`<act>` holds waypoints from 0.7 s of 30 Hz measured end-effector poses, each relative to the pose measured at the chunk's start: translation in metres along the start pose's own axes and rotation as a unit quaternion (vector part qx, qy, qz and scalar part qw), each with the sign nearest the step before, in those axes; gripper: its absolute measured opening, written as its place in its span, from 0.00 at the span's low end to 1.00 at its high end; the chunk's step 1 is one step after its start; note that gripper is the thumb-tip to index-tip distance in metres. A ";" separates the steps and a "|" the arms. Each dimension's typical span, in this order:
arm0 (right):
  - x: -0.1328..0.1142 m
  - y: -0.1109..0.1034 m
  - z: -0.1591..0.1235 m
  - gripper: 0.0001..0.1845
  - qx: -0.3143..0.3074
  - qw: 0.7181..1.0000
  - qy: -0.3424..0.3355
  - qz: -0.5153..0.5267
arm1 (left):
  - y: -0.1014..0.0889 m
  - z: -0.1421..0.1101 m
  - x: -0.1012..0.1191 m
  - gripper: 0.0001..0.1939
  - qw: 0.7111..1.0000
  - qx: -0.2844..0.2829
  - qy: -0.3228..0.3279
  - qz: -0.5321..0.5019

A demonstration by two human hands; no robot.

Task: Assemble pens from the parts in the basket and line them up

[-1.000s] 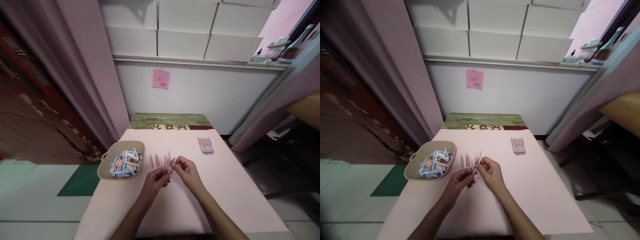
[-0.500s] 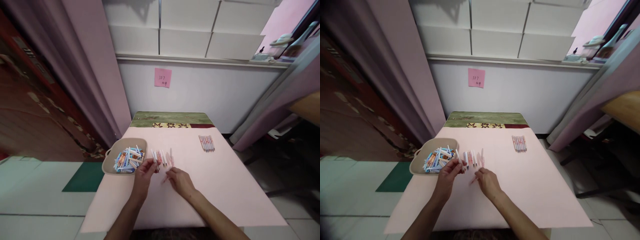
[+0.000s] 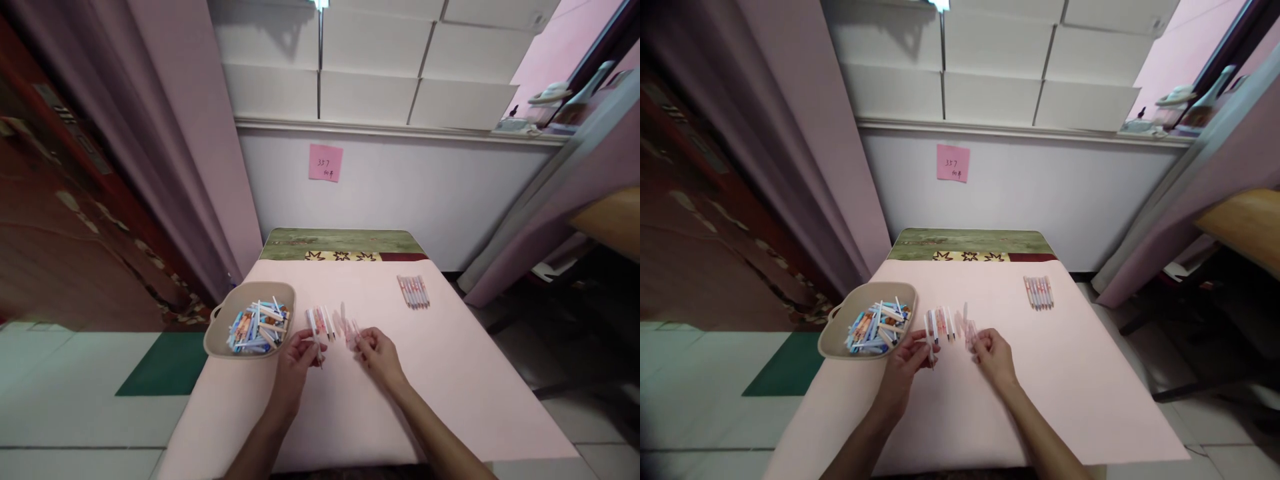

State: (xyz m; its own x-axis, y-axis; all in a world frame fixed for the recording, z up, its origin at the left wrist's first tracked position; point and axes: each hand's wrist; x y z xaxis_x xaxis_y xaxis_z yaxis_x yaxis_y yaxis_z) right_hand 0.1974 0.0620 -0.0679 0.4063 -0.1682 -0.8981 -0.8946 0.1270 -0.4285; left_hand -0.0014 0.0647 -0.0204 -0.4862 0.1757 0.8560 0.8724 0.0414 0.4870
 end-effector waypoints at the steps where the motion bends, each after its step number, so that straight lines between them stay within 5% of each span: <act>1: 0.004 0.001 0.004 0.17 0.008 0.998 0.025 0.054 | 0.000 0.002 -0.008 0.19 1.000 -0.005 -0.011 0.004; 8: 0.025 0.013 0.022 0.20 0.093 0.988 0.023 0.125 | -0.004 0.016 -0.053 0.16 0.998 -0.050 -0.014 0.044; 21: 0.039 0.011 0.009 0.17 0.118 0.983 -0.035 0.135 | -0.019 0.022 -0.065 0.15 0.997 -0.080 0.004 0.011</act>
State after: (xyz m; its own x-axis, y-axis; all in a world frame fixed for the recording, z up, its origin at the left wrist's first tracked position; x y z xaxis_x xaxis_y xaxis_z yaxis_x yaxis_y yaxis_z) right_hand 0.2047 0.0656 -0.1085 0.1798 -0.0313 -0.9832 -0.9065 0.3828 -0.1780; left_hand 0.0150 0.0738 -0.0889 -0.4679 0.1661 0.8680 0.8642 -0.1198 0.4887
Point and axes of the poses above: each hand's wrist, its own z-axis towards the middle knuckle, its own y-axis out of the palm, x = y × z, and after that the axes turned 15 degrees about -z, right-handed
